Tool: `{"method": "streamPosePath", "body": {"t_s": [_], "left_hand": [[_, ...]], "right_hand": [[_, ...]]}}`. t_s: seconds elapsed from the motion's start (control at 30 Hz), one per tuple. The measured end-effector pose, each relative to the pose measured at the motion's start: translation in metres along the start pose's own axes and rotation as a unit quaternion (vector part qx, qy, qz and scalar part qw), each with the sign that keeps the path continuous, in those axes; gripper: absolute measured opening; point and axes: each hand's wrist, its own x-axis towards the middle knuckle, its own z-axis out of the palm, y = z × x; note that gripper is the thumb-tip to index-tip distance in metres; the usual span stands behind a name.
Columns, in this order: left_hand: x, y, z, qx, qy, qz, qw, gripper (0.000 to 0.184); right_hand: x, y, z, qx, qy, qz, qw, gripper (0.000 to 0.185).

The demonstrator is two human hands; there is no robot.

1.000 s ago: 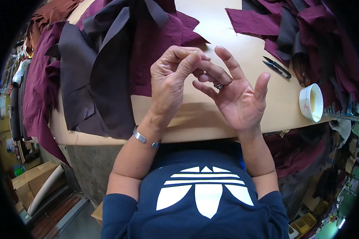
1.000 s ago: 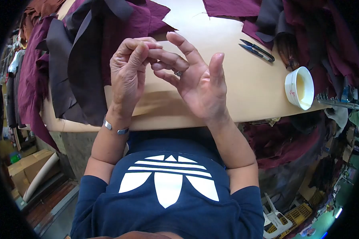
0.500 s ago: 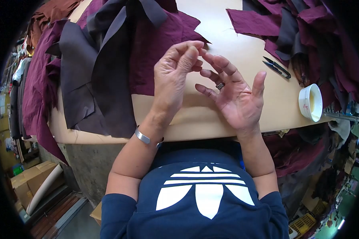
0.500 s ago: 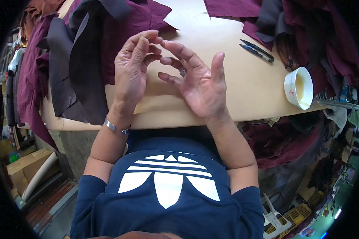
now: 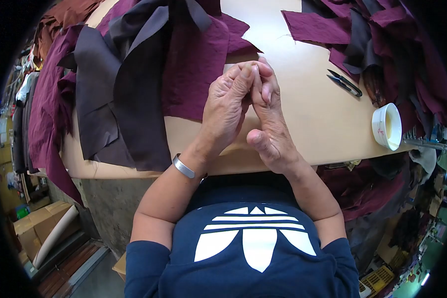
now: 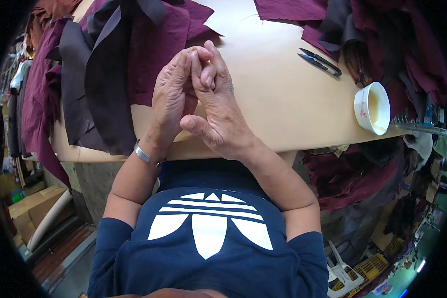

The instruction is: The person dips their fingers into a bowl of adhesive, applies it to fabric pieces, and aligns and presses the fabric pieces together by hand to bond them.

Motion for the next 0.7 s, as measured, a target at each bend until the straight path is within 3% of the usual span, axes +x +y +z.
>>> {"method": "streamPosePath", "body": {"t_s": [0.13,0.23,0.27,0.37,0.43,0.47,0.57,0.67,0.7], "left_hand": [[0.000,0.002,-0.002,-0.022,-0.022,-0.025,0.999,0.049],[0.004,0.005,-0.025,-0.103,-0.161,-0.054,0.980,0.055],[0.003,0.005,-0.026,-0.124,-0.142,-0.076,0.979,0.065],[-0.002,0.010,-0.004,0.038,-0.044,-0.038,0.998,0.062],[-0.004,0.008,0.010,0.074,-0.006,-0.030,0.997,0.055],[-0.006,0.008,0.006,0.078,-0.055,-0.012,0.995,0.054],[-0.006,0.009,0.003,0.074,-0.060,-0.020,0.995,0.052],[-0.006,0.011,0.000,0.091,-0.082,-0.014,0.992,0.052],[-0.006,0.011,0.001,0.082,-0.079,-0.013,0.993,0.051]], "right_hand": [[-0.001,0.003,0.011,-0.007,0.030,-0.016,0.999,0.093],[-0.004,0.006,0.004,-0.183,-0.045,-0.078,0.979,0.098],[-0.005,0.006,0.005,-0.181,-0.043,-0.073,0.980,0.098],[-0.002,0.001,0.009,-0.090,0.034,-0.040,0.995,0.089],[-0.003,0.007,0.007,-0.091,0.063,-0.029,0.993,0.089],[-0.003,0.009,0.006,-0.091,0.078,-0.024,0.993,0.089],[-0.003,0.011,-0.001,-0.174,0.041,-0.031,0.983,0.089],[-0.003,0.004,-0.003,-0.139,0.032,-0.016,0.990,0.087],[-0.004,0.002,-0.003,-0.071,0.024,0.001,0.997,0.086]]}}
